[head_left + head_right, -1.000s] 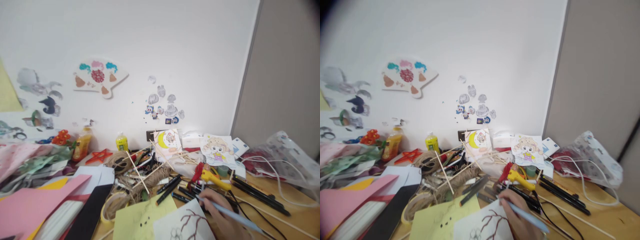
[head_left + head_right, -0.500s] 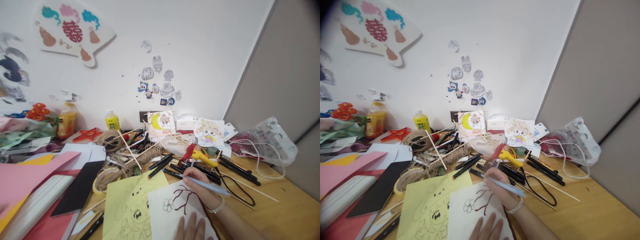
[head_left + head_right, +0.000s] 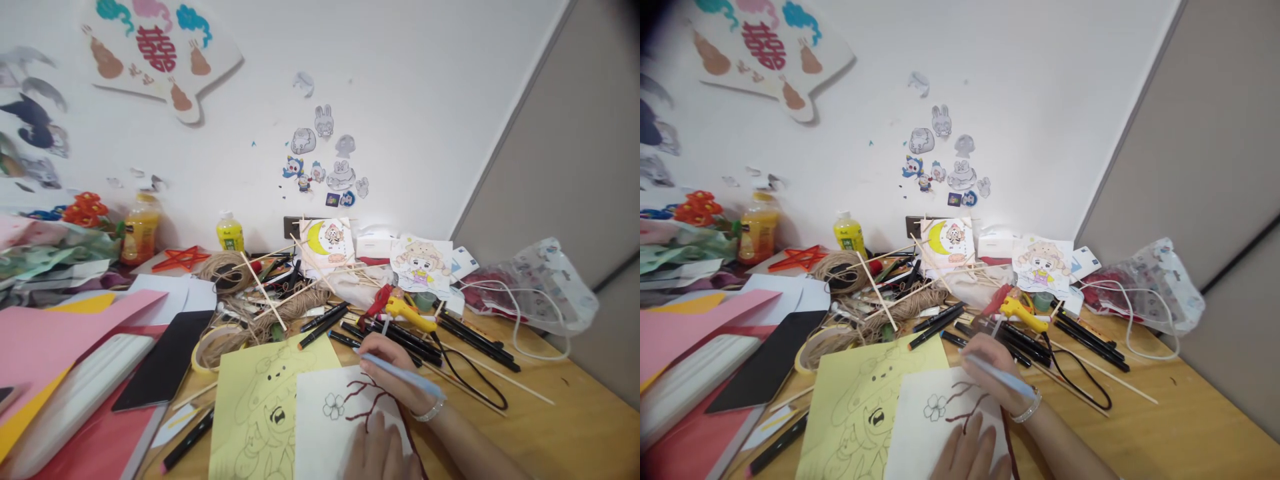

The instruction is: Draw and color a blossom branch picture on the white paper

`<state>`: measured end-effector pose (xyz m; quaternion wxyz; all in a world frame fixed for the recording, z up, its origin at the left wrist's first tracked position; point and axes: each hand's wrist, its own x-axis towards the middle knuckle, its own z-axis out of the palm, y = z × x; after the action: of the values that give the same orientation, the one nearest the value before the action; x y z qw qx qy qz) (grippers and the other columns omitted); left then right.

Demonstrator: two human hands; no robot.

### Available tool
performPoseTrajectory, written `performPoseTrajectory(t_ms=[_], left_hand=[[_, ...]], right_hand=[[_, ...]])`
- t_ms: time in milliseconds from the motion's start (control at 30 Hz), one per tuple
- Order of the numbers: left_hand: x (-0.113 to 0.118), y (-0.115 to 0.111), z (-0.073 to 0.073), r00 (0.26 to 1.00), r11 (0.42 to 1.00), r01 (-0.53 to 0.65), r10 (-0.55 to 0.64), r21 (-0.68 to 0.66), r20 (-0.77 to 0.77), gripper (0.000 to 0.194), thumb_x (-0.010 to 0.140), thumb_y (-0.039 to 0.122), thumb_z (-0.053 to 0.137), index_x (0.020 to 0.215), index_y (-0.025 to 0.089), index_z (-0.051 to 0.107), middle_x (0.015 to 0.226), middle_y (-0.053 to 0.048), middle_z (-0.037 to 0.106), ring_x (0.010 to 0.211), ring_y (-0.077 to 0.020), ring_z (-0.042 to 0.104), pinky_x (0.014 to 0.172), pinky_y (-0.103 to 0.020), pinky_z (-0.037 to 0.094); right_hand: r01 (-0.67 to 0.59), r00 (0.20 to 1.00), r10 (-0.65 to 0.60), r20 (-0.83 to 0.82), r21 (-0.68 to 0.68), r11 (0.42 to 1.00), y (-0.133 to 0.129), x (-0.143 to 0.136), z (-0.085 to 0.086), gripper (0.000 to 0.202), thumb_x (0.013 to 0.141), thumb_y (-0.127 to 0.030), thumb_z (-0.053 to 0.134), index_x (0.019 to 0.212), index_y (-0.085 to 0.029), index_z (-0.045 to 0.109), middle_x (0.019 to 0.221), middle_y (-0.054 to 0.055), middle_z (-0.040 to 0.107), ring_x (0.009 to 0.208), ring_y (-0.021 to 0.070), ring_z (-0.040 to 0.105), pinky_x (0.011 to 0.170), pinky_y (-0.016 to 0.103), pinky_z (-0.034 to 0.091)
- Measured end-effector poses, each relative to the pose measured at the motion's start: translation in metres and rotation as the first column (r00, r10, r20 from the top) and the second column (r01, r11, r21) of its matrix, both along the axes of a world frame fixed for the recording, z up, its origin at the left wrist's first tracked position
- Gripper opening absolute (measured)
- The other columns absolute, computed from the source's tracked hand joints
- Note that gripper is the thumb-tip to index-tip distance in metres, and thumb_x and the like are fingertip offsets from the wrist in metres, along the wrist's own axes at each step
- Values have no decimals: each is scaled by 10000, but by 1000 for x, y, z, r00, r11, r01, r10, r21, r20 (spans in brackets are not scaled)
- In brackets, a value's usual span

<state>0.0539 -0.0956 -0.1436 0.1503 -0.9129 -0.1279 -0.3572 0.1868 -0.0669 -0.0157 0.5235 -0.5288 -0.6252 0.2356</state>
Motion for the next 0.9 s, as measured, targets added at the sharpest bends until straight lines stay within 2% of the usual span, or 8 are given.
performPoseTrajectory(t_ms=[100, 200, 300, 433, 500, 633, 733, 900], left_hand=[[0, 5, -4, 1000, 1000, -23, 23, 7, 16, 120, 869, 247, 483, 953, 217, 564, 1051, -82, 668, 966, -295, 618, 808, -414, 445], [3, 3, -6, 1000, 1000, -1, 1, -3, 25, 100, 869, 281, 481, 899, 230, 561, 951, -52, 692, 911, -281, 635, 768, -395, 458], [5, 0, -2, 1000, 1000, 0, -1, 24, 26, 108, 859, 308, 498, 864, 212, 548, 818, -39, 689, 830, -256, 647, 758, -386, 458], [3, 2, 17, 988, 990, -66, 48, 121, 150, 140, 843, 307, 511, 899, 182, 538, 854, -55, 679, 858, -248, 629, 787, -369, 428], [0, 6, 29, 977, 987, -109, 84, 120, 194, 138, 836, 285, 505, 920, 182, 537, 925, -58, 675, 888, -249, 615, 787, -354, 410], [-3, 9, 45, 958, 990, -109, 79, 92, 275, 77, 827, 244, 481, 855, 197, 536, 858, -22, 681, 805, -235, 618, 721, -326, 400], [-3, 9, 45, 962, 993, -92, 70, 69, 265, 54, 817, 252, 494, 829, 209, 525, 851, -22, 677, 821, -242, 618, 730, -331, 402], [-6, 7, 38, 969, 989, -140, 128, 44, 213, 133, 820, 310, 520, 909, 213, 537, 985, -65, 655, 947, -259, 596, 833, -366, 396]], right_hand=[[-44, 998, 43, 44, 19, 999, -2, -3, 1, 107, 783, -242, 611, 866, -201, 665, 869, 38, 639, 810, 178, 596, 742, 277, 469], [-52, 999, 52, -2, -46, 998, -1, -5, -3, 125, 818, -260, 558, 773, -187, 647, 728, 23, 640, 675, 154, 591, 646, 262, 472], [-17, 999, 13, -41, -98, 995, 1, -5, -8, 109, 795, -260, 569, 719, -187, 595, 626, -13, 593, 552, 123, 535, 543, 232, 438], [14, 1000, -12, 27, -73, 997, 2, -6, -11, 104, 731, -253, 623, 659, -186, 587, 629, -12, 586, 584, 130, 526, 553, 231, 421], [23, 1000, -21, 15, -84, 996, 2, -8, -11, 97, 724, -268, 631, 675, -189, 602, 642, -6, 594, 590, 134, 528, 549, 234, 418], [25, 997, -36, -62, -170, 985, 3, -13, -11, 151, 721, -306, 626, 644, -193, 561, 580, -20, 574, 515, 121, 496, 505, 232, 398], [33, 998, -44, -55, -196, 980, 5, -17, -11, 247, 741, -322, 586, 558, -201, 473, 502, -39, 513, 467, 108, 445, 481, 228, 372], [31, 999, -23, 48, -169, 985, 9, -20, -12, 328, 773, -336, 515, 506, -215, 367, 469, -52, 402, 469, 110, 391, 465, 230, 331]])
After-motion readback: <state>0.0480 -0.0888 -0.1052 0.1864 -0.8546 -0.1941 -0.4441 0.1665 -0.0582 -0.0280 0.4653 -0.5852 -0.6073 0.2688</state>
